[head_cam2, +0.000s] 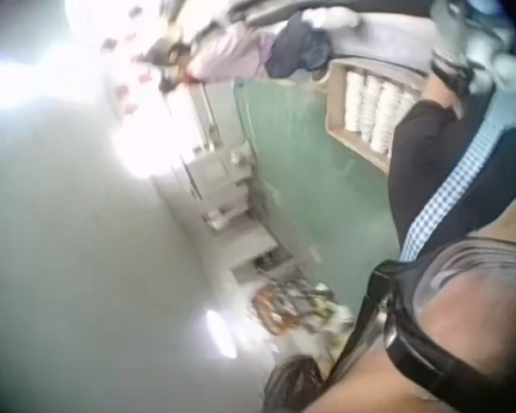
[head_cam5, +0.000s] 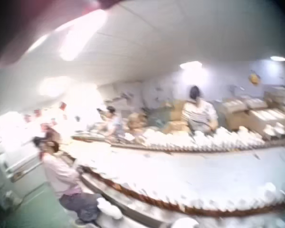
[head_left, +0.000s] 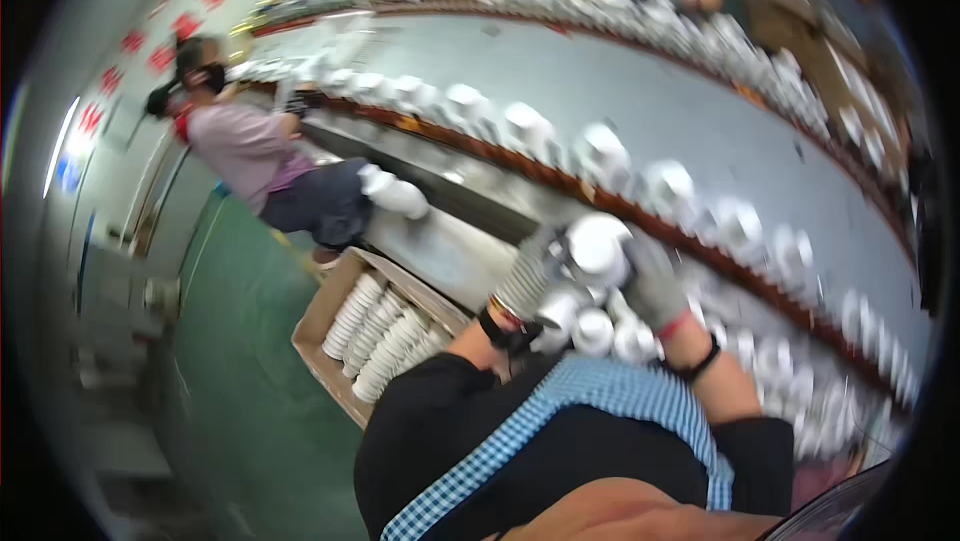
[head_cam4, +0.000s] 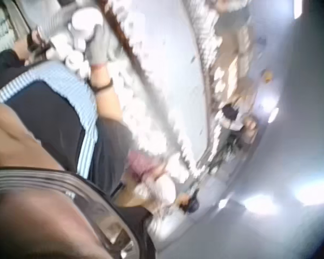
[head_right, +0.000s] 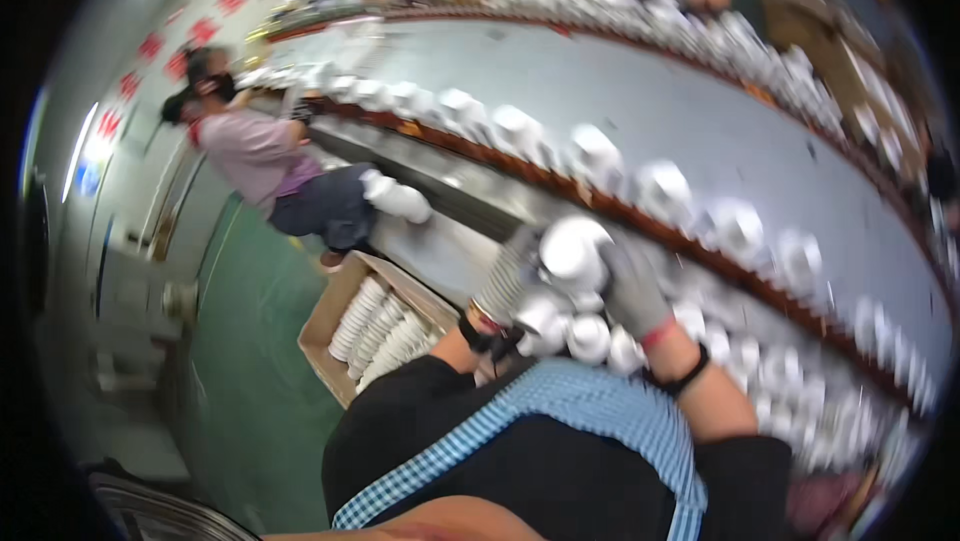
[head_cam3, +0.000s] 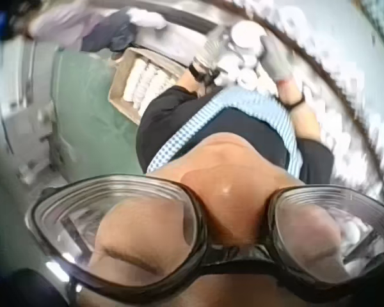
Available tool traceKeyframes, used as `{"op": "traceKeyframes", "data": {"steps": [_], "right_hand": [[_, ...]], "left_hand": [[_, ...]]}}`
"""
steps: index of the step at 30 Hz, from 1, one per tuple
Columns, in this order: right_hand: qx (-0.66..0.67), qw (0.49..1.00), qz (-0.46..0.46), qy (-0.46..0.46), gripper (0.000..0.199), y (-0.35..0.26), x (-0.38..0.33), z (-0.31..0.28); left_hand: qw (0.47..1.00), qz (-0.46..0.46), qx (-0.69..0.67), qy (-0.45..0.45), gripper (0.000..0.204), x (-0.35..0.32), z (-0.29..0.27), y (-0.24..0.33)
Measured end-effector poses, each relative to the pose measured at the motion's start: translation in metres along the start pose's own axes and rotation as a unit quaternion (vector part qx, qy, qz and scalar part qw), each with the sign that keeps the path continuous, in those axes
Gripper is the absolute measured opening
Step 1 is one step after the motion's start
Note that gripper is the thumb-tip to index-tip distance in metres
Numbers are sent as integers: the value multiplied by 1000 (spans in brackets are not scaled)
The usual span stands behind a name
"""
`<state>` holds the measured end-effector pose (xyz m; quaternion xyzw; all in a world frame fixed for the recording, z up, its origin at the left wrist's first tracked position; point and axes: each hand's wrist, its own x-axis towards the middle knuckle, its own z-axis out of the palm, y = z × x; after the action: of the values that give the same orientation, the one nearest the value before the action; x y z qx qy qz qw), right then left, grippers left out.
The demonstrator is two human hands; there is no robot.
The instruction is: Load plastic bowls from a cardboard box onto a moving production line conveyor belt.
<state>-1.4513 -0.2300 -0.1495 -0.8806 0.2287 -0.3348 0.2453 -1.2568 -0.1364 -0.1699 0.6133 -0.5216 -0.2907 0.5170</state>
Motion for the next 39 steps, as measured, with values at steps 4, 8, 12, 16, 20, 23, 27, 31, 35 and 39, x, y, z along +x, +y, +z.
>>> {"op": "traceKeyframes", "data": {"steps": [4, 8, 12, 16, 20, 23, 27, 31, 35, 39], "right_hand": [[158, 978, 133, 28, 40, -5, -34, -43], [142, 966, 140, 164, 47, -20, -88, -105], [-37, 977, 135, 163, 45, -10, -143, -167], [-15, 943, 210, 259, 27, 17, -171, -229], [-83, 904, 255, 332, 22, 81, -167, -326], [-210, 915, 271, 213, 44, 151, -128, -360], [-257, 924, 282, -2, 53, 217, -80, -345], [-149, 943, 250, -161, 55, 233, -69, -309], [-233, 949, 153, -145, 52, 227, -86, -272], [-307, 941, 131, -62, 35, 209, -92, -218]], "left_hand": [[983, -126, -115, -70, 32, -13, 35, 27], [952, -145, -251, -92, 45, -18, 104, 91], [969, -35, -167, -181, 49, -26, 199, 127], [973, 68, -137, -175, 41, -12, 286, 127], [984, 85, -109, -108, 38, 28, 368, 106], [980, 57, -39, -189, 36, 51, 393, 85], [970, 42, -117, -210, 21, 64, 407, 77], [980, -23, -139, -141, 25, 60, 406, 71], [987, -20, -134, -85, 26, 63, 405, 48], [957, 192, 207, -72, 21, 70, 388, 22]]}}
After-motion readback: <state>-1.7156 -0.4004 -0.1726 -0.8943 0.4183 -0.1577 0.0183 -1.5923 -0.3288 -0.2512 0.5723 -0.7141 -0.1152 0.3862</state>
